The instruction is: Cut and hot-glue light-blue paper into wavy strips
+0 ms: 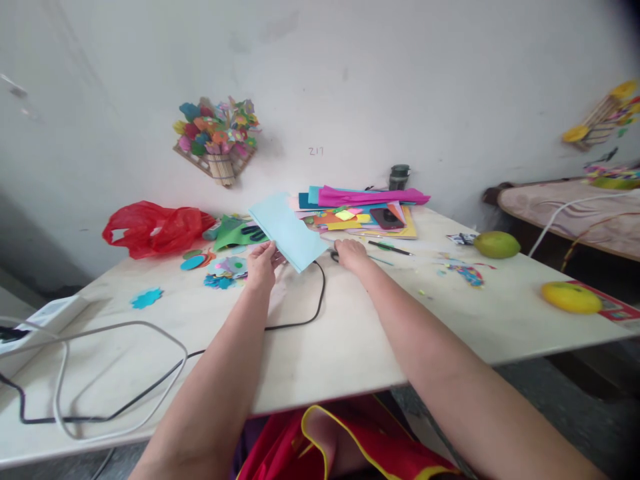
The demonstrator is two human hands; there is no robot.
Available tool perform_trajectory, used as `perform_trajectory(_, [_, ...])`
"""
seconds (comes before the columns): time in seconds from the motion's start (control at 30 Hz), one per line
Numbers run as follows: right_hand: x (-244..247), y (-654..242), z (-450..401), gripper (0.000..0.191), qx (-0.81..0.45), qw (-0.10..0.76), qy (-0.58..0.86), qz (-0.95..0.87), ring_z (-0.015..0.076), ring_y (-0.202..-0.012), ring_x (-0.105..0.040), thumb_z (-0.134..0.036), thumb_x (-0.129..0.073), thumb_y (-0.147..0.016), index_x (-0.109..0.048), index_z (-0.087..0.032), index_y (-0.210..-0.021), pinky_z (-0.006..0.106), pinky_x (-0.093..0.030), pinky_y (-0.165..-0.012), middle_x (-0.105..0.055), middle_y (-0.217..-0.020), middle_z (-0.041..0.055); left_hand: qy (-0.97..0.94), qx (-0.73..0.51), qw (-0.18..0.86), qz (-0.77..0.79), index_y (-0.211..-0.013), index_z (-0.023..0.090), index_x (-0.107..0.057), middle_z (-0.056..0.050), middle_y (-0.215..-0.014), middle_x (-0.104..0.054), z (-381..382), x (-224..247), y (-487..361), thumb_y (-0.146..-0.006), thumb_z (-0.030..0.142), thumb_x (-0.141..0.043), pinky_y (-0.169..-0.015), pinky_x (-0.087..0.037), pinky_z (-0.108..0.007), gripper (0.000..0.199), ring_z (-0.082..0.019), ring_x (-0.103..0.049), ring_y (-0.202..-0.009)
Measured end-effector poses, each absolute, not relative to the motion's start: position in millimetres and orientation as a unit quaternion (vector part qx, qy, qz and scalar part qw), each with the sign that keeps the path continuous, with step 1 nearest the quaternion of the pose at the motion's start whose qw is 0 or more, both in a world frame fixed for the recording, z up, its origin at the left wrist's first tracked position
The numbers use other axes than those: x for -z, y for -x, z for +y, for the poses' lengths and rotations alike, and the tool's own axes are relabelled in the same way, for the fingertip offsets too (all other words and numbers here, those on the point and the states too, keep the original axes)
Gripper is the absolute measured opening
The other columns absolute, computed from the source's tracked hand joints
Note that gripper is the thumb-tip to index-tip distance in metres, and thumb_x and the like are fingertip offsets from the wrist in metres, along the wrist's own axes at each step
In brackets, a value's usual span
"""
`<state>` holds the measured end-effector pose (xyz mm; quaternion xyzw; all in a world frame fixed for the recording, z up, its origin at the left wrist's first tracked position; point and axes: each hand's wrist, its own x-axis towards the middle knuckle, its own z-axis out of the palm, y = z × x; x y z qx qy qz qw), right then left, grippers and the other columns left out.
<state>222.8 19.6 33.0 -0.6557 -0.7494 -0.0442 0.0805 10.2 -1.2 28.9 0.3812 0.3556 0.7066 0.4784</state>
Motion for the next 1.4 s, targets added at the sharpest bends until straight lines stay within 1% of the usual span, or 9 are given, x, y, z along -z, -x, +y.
perform_trajectory(0.2, [-42.3, -216.0, 11.9, 0.038, 0.057, 0.052, 0.665, -0.743, 0.0277, -0.103, -0.056, -0.015, -0.05, -0.077, -0.056, -0.014, -0.114, 0.035, -0.041, -0.081, -0.062, -0.107, 0.0152, -0.346, -0.721, 0.485, 0.354, -0.073, 0.014, -0.058, 0.001, -0.06, -0.06, 0.7, -27.5, -9.4, -0.055, 0.027, -0.074, -0.059, -0.047, -0.024, 0.027, -0.01, -0.058, -0.055])
perform_trajectory(0.47, [-39.9, -225.6, 18.8, 0.033, 0.014, 0.07, 0.693, -0.717, 0.0287, -0.102, -0.056, -0.021, -0.056, -0.074, -0.062, -0.017, -0.105, 0.034, -0.043, -0.077, -0.063, -0.107, 0.0133, -0.305, -0.748, 0.491, 0.326, -0.075, 0.014, -0.058, 0.0, -0.063, -0.063, 1.7, -30.2, -5.7, -0.059, 0.019, -0.072, -0.061, -0.048, -0.023, 0.022, -0.01, -0.059, -0.057])
perform_trajectory(0.6, [-34.4, -229.2, 25.6, 0.035, -0.072, 0.178, 0.685, -0.703, 0.024, -0.096, -0.059, -0.018, -0.056, -0.071, -0.061, -0.021, -0.106, 0.027, -0.044, -0.068, -0.065, -0.103, 0.0081, -0.274, -0.766, 0.491, 0.311, -0.071, 0.015, -0.053, 0.002, -0.059, -0.059, 4.0, -30.1, -2.2, -0.061, 0.015, -0.069, -0.06, -0.049, -0.025, 0.019, -0.011, -0.059, -0.054])
perform_trajectory(0.77, [-31.0, -226.2, 25.6, 0.046, -0.388, 0.376, 0.58, -0.61, 0.0126, -0.063, -0.061, -0.007, -0.05, -0.07, -0.053, -0.016, -0.116, 0.018, -0.029, -0.038, -0.065, -0.087, 0.0043, -0.258, -0.786, 0.482, 0.29, -0.071, 0.017, -0.049, 0.003, -0.059, -0.059, 5.9, -29.3, 2.8, -0.063, 0.011, -0.065, -0.063, -0.05, -0.026, 0.018, -0.01, -0.059, -0.055])
perform_trajectory(0.87, [-30.1, -227.4, 25.7, 0.032, -0.481, 0.434, 0.51, -0.566, 0.0078, -0.051, -0.054, -0.011, -0.056, -0.07, -0.056, -0.015, -0.102, 0.016, -0.024, -0.033, -0.06, -0.073, 0.001, -0.253, -0.795, 0.476, 0.278, -0.071, 0.017, -0.049, 0.004, -0.058, -0.059, 7.1, -28.3, 5.0, -0.064, 0.01, -0.064, -0.065, -0.05, -0.025, 0.018, -0.009, -0.058, -0.055])
perform_trajectory(0.97, [-30.5, -230.8, 24.8, 0.012, -0.531, 0.421, 0.455, -0.578, 0.0055, -0.045, -0.048, -0.022, -0.058, -0.074, -0.057, -0.015, -0.083, 0.016, -0.023, -0.032, -0.056, -0.065, -0.001, -0.249, -0.798, 0.477, 0.271, -0.072, 0.017, -0.049, 0.003, -0.061, -0.06, 7.4, -27.8, 6.1, -0.065, 0.01, -0.064, -0.067, -0.05, -0.026, 0.018, -0.009, -0.059, -0.056])
perform_trajectory(1.13, [-33.9, -237.7, 16.9, 0.022, -0.569, 0.359, 0.401, -0.622, 0.0063, -0.042, -0.047, -0.037, -0.058, -0.077, -0.055, -0.016, -0.082, 0.017, -0.024, -0.03, -0.055, -0.062, -0.0009, -0.235, -0.8, 0.477, 0.28, -0.07, 0.018, -0.046, 0.003, -0.064, -0.06, 6.3, -29.0, 7.5, -0.065, 0.012, -0.066, -0.07, -0.05, -0.028, 0.021, -0.01, -0.06, -0.059])
perform_trajectory(1.3, [-33.4, -247.9, 13.9, 0.025, -0.579, 0.256, 0.359, -0.686, 0.0072, -0.044, -0.049, -0.037, -0.061, -0.074, -0.054, -0.014, -0.08, 0.017, -0.027, -0.029, -0.058, -0.063, 0.0009, -0.229, -0.8, 0.482, 0.275, -0.069, 0.018, -0.045, 0.002, -0.065, -0.06, 6.2, -29.6, 9.1, -0.064, 0.012, -0.067, -0.072, -0.05, -0.029, 0.023, -0.01, -0.06, -0.06])
perform_trajectory(1.4, [-34.5, -251.9, 13.4, 0.029, -0.598, 0.231, 0.341, -0.688, 0.0066, -0.045, -0.049, -0.038, -0.062, -0.073, -0.053, -0.014, -0.086, 0.016, -0.026, -0.029, -0.058, -0.065, 0.0005, -0.224, -0.799, 0.484, 0.278, -0.068, 0.018, -0.044, 0.004, -0.061, -0.058, 6.4, -29.9, 8.9, -0.065, 0.012, -0.068, -0.072, -0.05, -0.029, 0.025, -0.009, -0.059, -0.057])
